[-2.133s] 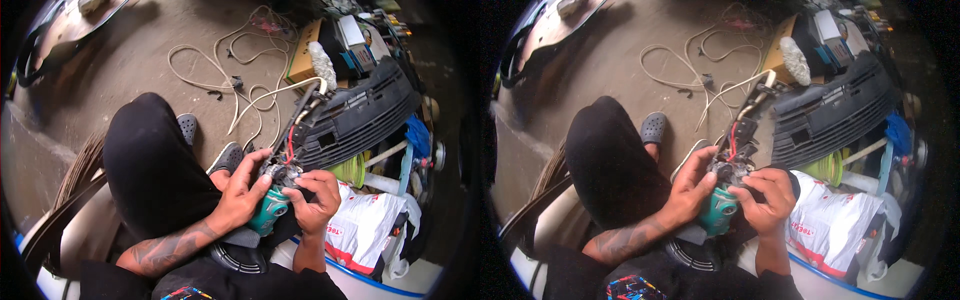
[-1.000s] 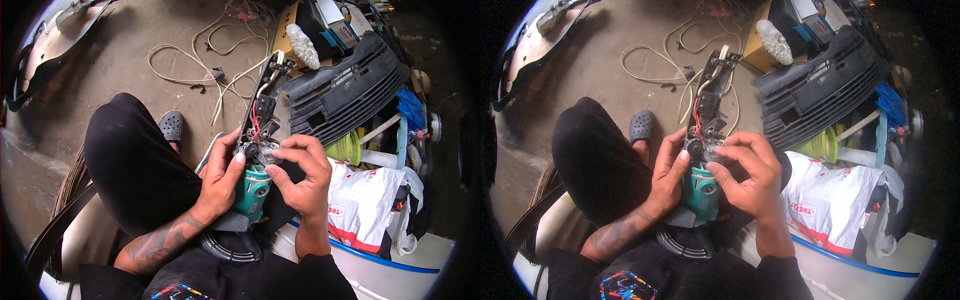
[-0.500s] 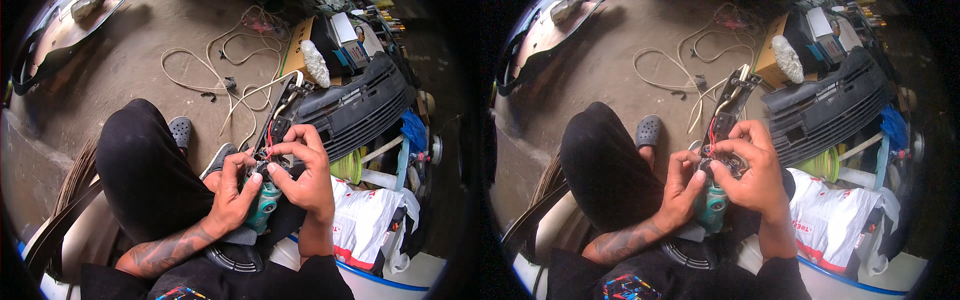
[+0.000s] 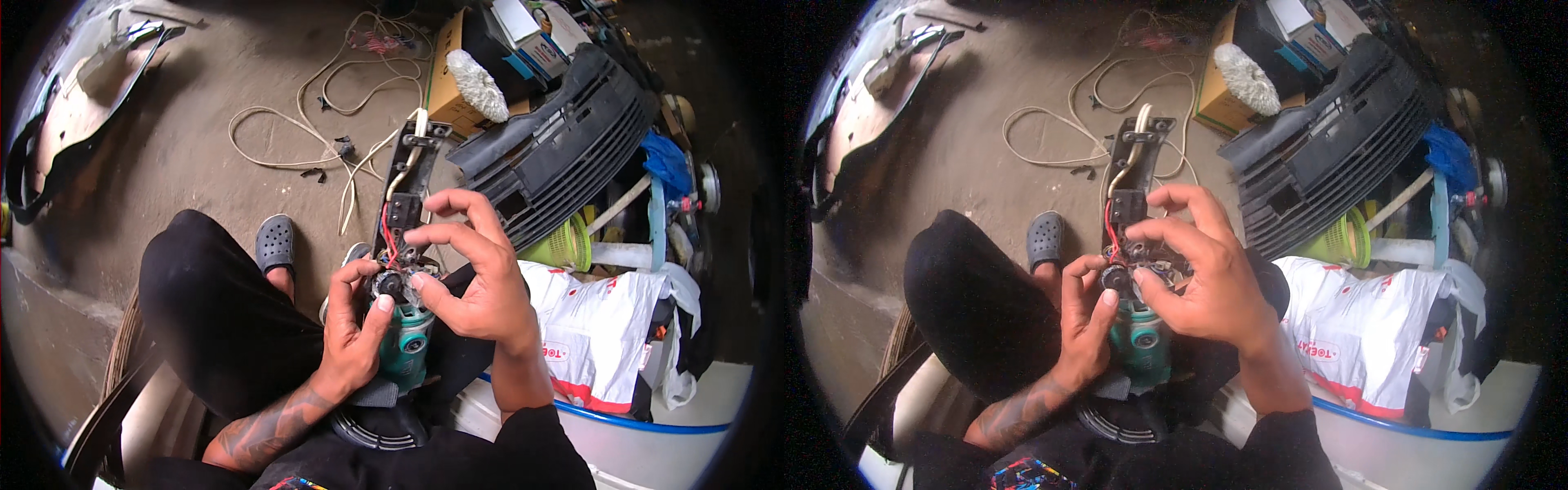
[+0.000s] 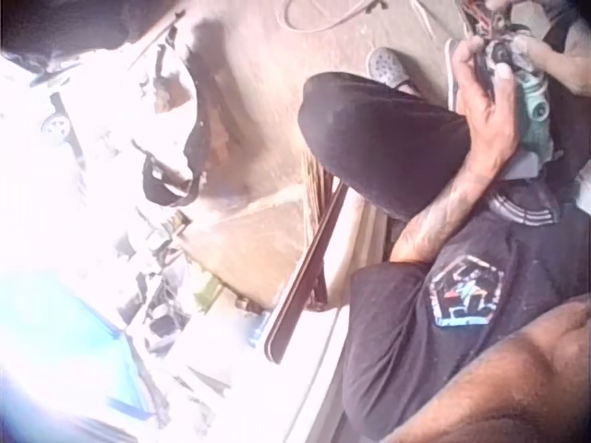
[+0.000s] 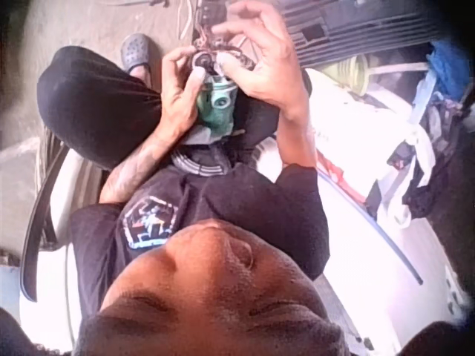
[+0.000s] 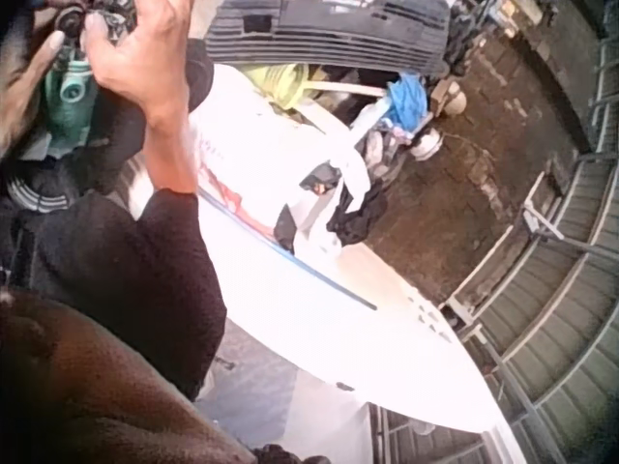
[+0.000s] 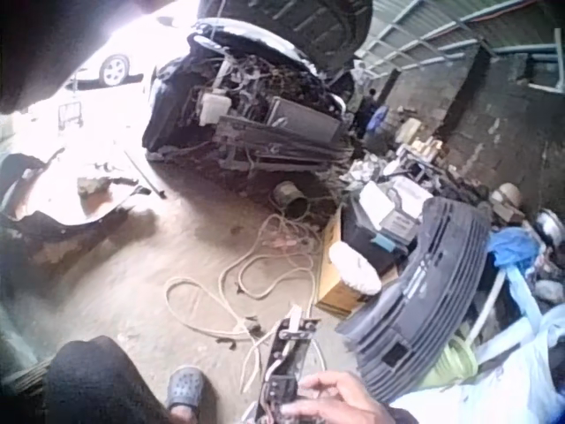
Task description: The person unscrews fasteners on the handle of a power tool using a screwdriver and removes a plastic cover to access internal wiring.
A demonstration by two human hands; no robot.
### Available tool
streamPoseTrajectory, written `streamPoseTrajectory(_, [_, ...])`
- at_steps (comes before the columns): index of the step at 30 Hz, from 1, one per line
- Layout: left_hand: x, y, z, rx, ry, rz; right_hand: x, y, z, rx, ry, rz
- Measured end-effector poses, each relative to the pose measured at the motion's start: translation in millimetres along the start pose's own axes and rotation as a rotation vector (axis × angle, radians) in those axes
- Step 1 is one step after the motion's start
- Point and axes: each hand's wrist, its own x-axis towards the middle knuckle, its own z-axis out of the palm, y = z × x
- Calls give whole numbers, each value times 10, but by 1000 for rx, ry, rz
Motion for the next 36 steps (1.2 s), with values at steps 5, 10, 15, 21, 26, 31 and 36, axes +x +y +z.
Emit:
streamPoseTrajectory(5, [10,9,-16,42,-52,38,33,31,-53,-35,-16,-72])
streamPoseTrajectory(10, [17,-56,-46,81,-70,29,67,34,49,-141,35,-119])
streamPoseTrajectory(15, [37,62,54,75,1,33,50,95,205,-155,147,-113])
streamPoseTrajectory(21, [72,-54,45,68,31,22,-19,202,214,-77,192,-120])
streamPoseTrajectory(26, [85,-17,110,49,82,53,-44,64,135,-99,51,-38])
streamPoseTrajectory(31, [38,-41,63,78,6,138,-110,20,162,-65,45,-5])
streamPoseTrajectory(36, [27,38,31,189,-33,66,-156,-22,165,-46,96,39])
